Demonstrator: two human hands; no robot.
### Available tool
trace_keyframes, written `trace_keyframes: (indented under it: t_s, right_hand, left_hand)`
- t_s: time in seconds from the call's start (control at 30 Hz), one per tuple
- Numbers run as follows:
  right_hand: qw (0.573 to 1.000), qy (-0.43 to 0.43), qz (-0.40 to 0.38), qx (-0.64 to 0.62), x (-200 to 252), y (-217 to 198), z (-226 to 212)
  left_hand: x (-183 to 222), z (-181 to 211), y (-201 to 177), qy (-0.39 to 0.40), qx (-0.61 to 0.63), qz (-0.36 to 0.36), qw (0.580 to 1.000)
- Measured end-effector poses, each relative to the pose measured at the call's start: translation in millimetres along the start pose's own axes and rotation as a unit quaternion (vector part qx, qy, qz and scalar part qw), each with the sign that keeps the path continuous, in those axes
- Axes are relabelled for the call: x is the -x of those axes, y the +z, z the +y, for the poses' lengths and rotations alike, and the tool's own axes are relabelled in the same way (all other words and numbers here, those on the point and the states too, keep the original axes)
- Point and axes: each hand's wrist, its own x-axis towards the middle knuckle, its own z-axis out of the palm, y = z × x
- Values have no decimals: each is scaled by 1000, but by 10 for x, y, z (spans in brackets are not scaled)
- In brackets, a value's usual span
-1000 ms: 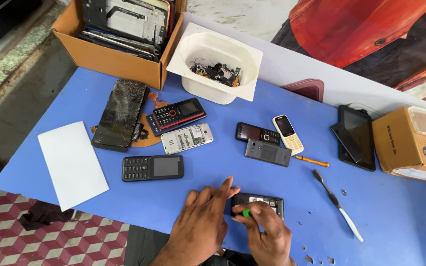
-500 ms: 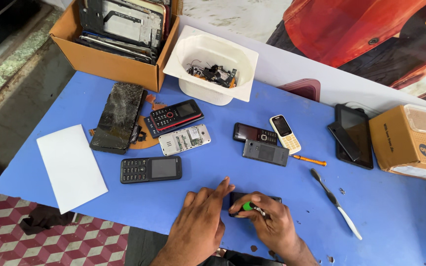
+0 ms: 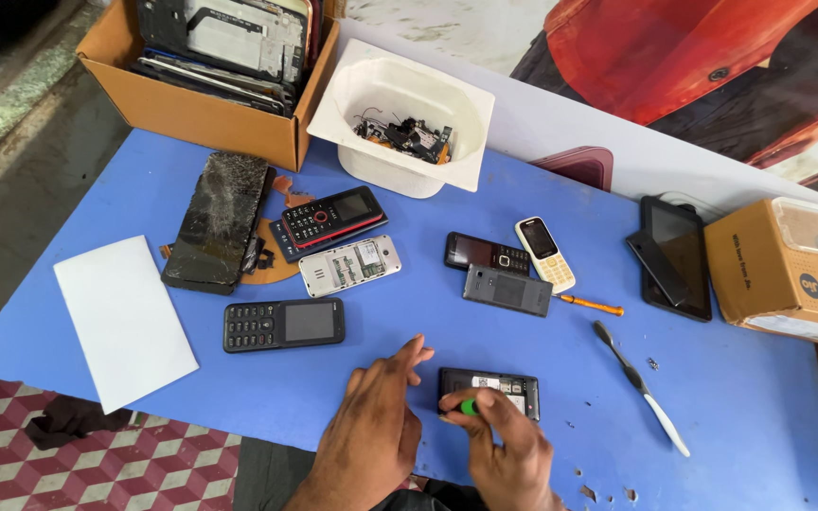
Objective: The person uses a green-handled screwdriver to unscrew the back cover of a black mobile phone. They repeatedly loosen and tighten screws on the same device while other disassembled phones and tools remain on the blue workbench.
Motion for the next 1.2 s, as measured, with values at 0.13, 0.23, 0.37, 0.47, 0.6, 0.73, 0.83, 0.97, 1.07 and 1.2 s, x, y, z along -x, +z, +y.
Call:
trace_keyframes:
  t_s: [0.13, 0.23, 0.37, 0.47, 0.6, 0.73, 0.83, 0.97, 1.07, 1.2]
  right_hand:
    - [999, -12, 40, 34, 86, 68, -41]
    - [998, 16, 53, 7, 92, 65, -55]
    - [988, 73, 140, 0, 100, -26, -75]
    - [959, 144, 238, 51, 79, -253, -105]
    - [949, 172, 263, -17, -29, -560, -69]
    - [940, 219, 261, 19, -51, -673, 0]
    - [942, 229, 244, 8, 3, -664, 52]
    - [961, 204, 185, 9, 9, -670, 126]
    - [964, 199, 178, 3, 10, -674, 153]
    - [957, 217, 189, 30, 16, -679, 161]
  left_hand:
    - [5, 19, 1, -16, 12, 3, 1000]
    - [6, 42, -26, -26, 2, -15, 1000]
    - [17, 35, -50, 33, -52, -6, 998]
    - [21, 17, -43, 36, -54, -23, 998]
    - [3, 39, 15, 71, -94, -36, 992]
    - [-23, 77, 138, 139, -200, -11, 970]
    - [-35, 75, 208, 115, -230, -40, 965]
    - [-48, 90, 230, 107, -249, -35, 962]
    - [-80, 97, 248, 99, -249, -64, 961]
    - [-92, 110, 253, 85, -249, -77, 962]
